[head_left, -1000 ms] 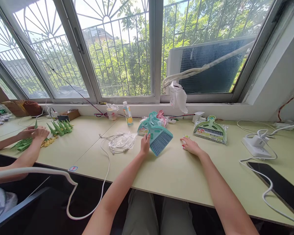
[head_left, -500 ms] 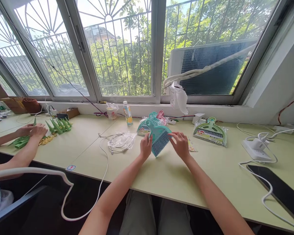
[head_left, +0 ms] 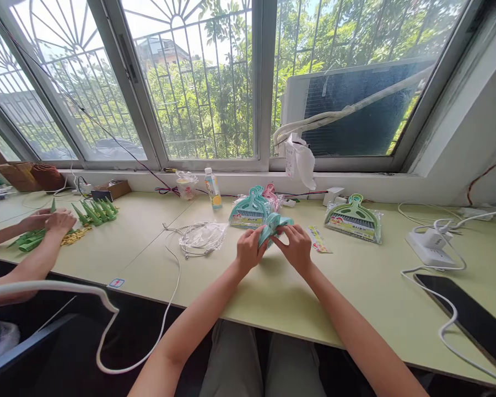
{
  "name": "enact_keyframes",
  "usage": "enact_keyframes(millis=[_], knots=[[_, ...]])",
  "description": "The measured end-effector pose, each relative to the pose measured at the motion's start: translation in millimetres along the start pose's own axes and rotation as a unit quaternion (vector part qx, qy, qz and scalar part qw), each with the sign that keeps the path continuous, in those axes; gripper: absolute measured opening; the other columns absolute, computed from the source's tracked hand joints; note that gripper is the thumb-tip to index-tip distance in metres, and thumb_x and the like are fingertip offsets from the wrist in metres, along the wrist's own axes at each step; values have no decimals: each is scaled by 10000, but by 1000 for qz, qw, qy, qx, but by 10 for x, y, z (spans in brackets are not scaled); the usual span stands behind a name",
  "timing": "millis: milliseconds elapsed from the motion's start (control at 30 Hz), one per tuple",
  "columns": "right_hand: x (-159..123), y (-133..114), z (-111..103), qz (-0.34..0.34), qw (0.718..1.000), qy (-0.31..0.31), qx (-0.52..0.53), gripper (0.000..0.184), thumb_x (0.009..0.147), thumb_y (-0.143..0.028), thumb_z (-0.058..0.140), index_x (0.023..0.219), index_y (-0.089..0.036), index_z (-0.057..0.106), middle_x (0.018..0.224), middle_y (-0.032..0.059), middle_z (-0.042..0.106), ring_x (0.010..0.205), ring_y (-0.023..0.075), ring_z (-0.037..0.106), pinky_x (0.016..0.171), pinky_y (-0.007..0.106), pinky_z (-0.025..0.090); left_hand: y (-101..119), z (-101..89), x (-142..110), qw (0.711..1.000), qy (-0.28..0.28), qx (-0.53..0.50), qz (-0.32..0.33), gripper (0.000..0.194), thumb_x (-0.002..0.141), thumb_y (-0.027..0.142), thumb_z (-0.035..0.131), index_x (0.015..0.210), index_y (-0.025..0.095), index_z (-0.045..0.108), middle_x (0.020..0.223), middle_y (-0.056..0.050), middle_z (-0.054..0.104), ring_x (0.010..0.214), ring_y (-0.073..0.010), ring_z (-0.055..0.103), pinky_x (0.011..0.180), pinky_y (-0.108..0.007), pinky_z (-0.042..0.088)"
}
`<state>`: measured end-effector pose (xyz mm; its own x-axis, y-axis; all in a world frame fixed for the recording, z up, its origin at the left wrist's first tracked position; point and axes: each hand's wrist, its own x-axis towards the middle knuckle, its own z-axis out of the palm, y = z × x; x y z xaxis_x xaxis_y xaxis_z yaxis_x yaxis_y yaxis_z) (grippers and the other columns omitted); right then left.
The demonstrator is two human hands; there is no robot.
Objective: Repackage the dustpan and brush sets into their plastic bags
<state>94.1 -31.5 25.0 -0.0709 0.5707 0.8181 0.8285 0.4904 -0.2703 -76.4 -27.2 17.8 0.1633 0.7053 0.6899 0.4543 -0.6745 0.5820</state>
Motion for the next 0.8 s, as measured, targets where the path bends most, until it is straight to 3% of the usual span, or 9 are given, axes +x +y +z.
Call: enact_keyframes(millis=[200, 433, 800], knots=[[-66, -23, 81, 64, 996, 1, 54, 206, 820, -437, 628, 844, -236, 664, 686, 12, 695, 599, 163, 622, 669, 286, 410, 23, 16, -30, 997, -20, 50, 52, 432, 854, 479, 526, 1207, 236, 585, 1087, -129, 658, 1059, -306, 579, 943, -439, 453], [-82, -151, 136, 189, 974, 15, 120, 149, 789, -393, 603, 818, -248, 624, 676, 1, 685, 605, 178, 634, 634, 283, 425, 35, 39, -38, 992, -27, 102, 71, 458, 907, 454, 433, 1281, 216, 546, 1119, -121, 666, 1053, -286, 575, 903, -404, 465], [112, 20, 65, 176, 937, -76, 291, 215, 693, -367, 663, 667, -239, 492, 542, -36, 506, 493, 129, 453, 515, 276, 388, -5, -1, 39, 998, -8, 55, 21, 444, 943, 483, 394, 1240, 237, 614, 1002, -95, 703, 926, -232, 632, 837, -336, 469]])
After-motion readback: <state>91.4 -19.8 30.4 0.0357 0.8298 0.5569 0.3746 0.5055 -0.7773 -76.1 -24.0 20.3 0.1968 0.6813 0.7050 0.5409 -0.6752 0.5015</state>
